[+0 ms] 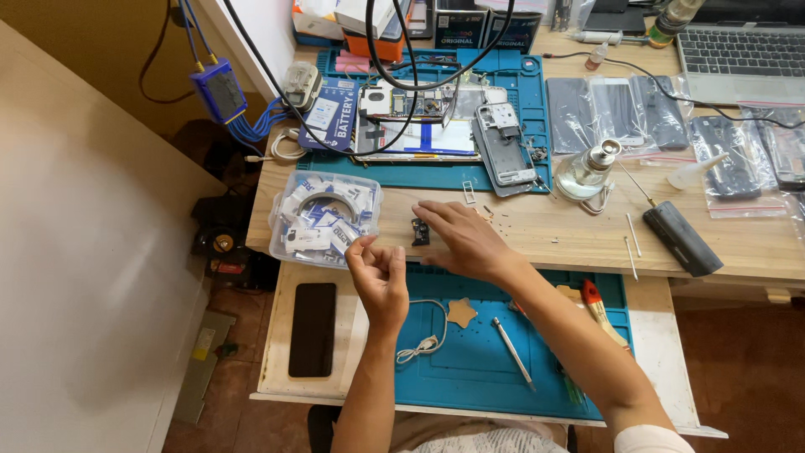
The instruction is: The person cleans a disassembled smartphone back cover with a white cloth and a small brush. They wipe the surface and edges of the cover, then use the brush to clean the interior and crevices of the device.
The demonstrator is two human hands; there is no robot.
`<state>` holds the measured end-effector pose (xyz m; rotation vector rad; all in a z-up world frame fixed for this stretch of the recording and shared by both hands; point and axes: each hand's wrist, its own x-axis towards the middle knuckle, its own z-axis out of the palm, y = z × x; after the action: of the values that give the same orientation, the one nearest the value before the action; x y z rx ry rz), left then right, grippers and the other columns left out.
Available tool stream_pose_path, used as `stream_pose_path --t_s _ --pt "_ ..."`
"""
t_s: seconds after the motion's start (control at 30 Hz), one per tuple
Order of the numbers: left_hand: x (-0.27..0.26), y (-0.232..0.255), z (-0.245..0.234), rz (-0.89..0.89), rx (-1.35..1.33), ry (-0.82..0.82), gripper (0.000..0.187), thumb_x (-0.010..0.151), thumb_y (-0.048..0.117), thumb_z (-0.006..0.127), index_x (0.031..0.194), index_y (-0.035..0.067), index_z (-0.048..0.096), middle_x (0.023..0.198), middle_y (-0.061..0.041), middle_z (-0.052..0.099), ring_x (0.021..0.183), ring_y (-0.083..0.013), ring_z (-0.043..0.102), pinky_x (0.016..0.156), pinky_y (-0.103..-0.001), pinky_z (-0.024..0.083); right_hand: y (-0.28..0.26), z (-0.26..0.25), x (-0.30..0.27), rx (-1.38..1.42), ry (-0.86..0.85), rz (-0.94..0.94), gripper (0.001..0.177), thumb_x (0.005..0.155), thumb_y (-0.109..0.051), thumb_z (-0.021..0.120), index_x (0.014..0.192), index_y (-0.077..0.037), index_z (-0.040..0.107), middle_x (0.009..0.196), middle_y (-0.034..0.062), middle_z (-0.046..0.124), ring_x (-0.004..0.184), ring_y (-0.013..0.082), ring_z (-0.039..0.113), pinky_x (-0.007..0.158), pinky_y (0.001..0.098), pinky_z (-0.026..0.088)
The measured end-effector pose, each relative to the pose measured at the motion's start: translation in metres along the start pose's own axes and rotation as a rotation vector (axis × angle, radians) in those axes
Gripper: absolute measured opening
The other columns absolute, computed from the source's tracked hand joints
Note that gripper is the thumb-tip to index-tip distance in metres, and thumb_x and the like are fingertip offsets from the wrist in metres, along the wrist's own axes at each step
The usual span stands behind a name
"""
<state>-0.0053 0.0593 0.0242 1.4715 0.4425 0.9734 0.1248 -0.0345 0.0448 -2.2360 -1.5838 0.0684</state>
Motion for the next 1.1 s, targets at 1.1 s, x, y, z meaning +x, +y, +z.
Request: stream_pose_path --t_s 1.1 --pt "-0.025 0.005 0.021 -0.124 0.331 -0.553 0.038 0.091 0.025 0.057 0.056 0.010 0.065 0.037 -0.005 0.053 0.031 -0.0066 0.046 0.032 -0.021 0.034 0.003 -0.006 -0.109 0.546 0.574 0.275 0.080 0.072 0.001 0.071 0.139 -0.003 0.028 0.116 0.0185 0.053 0.105 0.0328 0.056 0.089 0.0385 0.049"
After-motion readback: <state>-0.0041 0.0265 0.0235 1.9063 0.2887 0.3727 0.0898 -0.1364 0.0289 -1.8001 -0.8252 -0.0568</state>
